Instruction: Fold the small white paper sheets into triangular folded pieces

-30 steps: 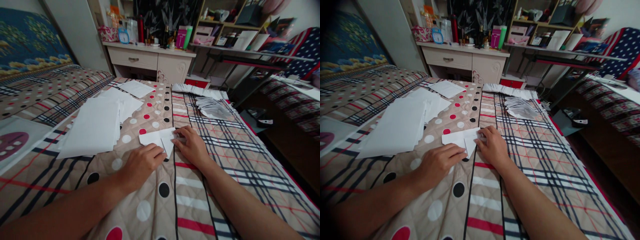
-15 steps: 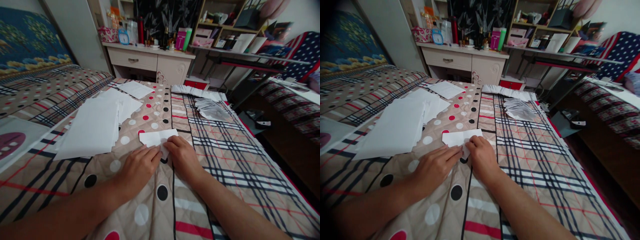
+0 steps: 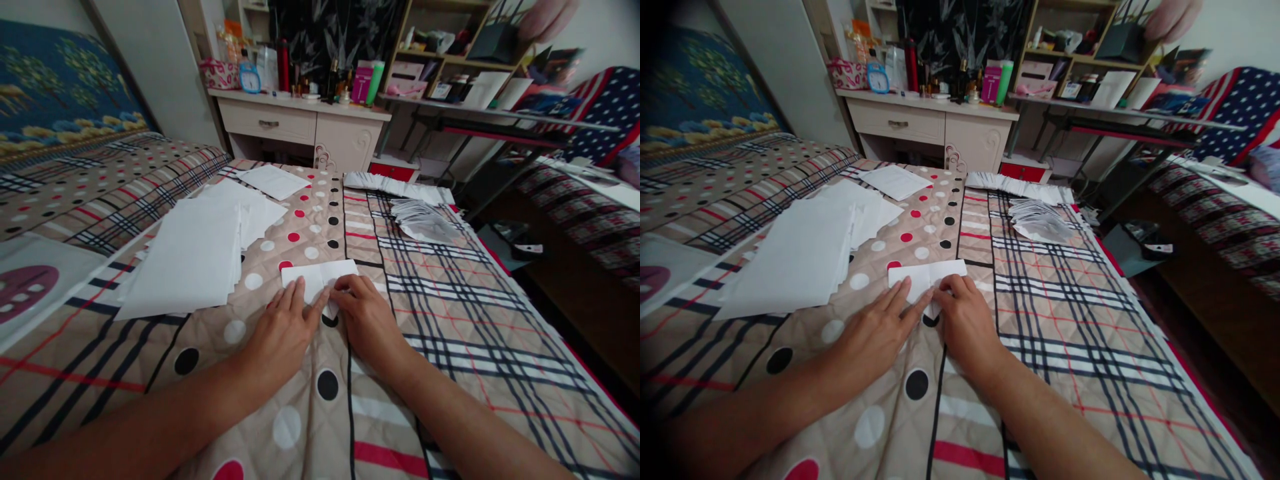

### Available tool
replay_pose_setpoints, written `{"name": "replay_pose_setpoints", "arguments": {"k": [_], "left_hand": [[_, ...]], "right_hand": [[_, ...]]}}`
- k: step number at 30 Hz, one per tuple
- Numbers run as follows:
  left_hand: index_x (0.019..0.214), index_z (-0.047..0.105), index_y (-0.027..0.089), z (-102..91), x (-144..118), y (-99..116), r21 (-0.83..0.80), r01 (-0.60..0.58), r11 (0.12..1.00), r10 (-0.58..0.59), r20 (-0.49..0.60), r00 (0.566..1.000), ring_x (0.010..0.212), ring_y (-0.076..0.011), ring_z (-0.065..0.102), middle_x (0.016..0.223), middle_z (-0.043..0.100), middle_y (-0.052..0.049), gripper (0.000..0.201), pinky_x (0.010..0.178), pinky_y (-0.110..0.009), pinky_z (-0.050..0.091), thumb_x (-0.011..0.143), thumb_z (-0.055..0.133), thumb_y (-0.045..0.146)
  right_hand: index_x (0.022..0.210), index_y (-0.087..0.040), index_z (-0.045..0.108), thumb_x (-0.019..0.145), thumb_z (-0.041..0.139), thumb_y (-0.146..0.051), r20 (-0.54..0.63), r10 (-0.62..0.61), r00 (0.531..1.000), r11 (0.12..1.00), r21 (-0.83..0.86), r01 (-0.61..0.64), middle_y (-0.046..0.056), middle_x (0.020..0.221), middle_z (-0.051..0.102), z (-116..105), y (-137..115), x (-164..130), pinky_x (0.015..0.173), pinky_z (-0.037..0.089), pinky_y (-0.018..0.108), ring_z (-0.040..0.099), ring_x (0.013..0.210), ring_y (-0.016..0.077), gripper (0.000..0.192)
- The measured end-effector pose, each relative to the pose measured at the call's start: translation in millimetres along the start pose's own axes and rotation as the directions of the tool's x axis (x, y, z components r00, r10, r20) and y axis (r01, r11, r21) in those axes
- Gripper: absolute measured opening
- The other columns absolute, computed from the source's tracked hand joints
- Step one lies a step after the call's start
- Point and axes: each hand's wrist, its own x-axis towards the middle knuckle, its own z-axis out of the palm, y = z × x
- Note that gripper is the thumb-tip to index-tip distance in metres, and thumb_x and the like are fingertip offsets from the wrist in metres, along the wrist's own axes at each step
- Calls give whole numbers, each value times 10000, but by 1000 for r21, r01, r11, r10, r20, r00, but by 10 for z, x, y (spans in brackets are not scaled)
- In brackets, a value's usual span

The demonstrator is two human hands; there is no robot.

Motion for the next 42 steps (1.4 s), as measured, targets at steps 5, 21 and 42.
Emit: {"name": "replay_pose_setpoints", "arguments": {"k": [5, 21, 42], "left_hand": [[1402, 512, 345, -12, 2, -42, -49, -26, 998, 22, -71, 997, 1281, -359, 517, 1417, 429, -258, 579, 974, -434, 550, 868, 628, 153], [795, 746, 239, 49, 270, -190, -506, -88, 858, -74, -292, 953, 978, -204, 654, 1100, 685, 7, 164, 913, -414, 551, 870, 694, 375], [1281, 594, 232, 125, 459, -394, -468, 20, 883, -191, -322, 927, 1099, -240, 528, 1161, 610, -62, 580, 943, -378, 426, 760, 824, 345]], "right_hand": [[1009, -181, 743, 890, 620, -83, -11, 129, 992, 972, 198, -125, 55, 959, 616, -35, 204, 122, 826, 459, 299, 562, 917, 168, 197], [1134, -194, 700, 798, 776, -311, -122, 114, 986, 993, 23, -112, 86, 1203, 579, 36, 602, 344, 1013, 407, 421, 506, 1135, 258, 364], [985, -177, 700, 653, 867, -224, -191, 133, 972, 970, 225, -89, 77, 1162, 594, 9, 618, 396, 977, 437, 390, 552, 1094, 233, 375]]}}
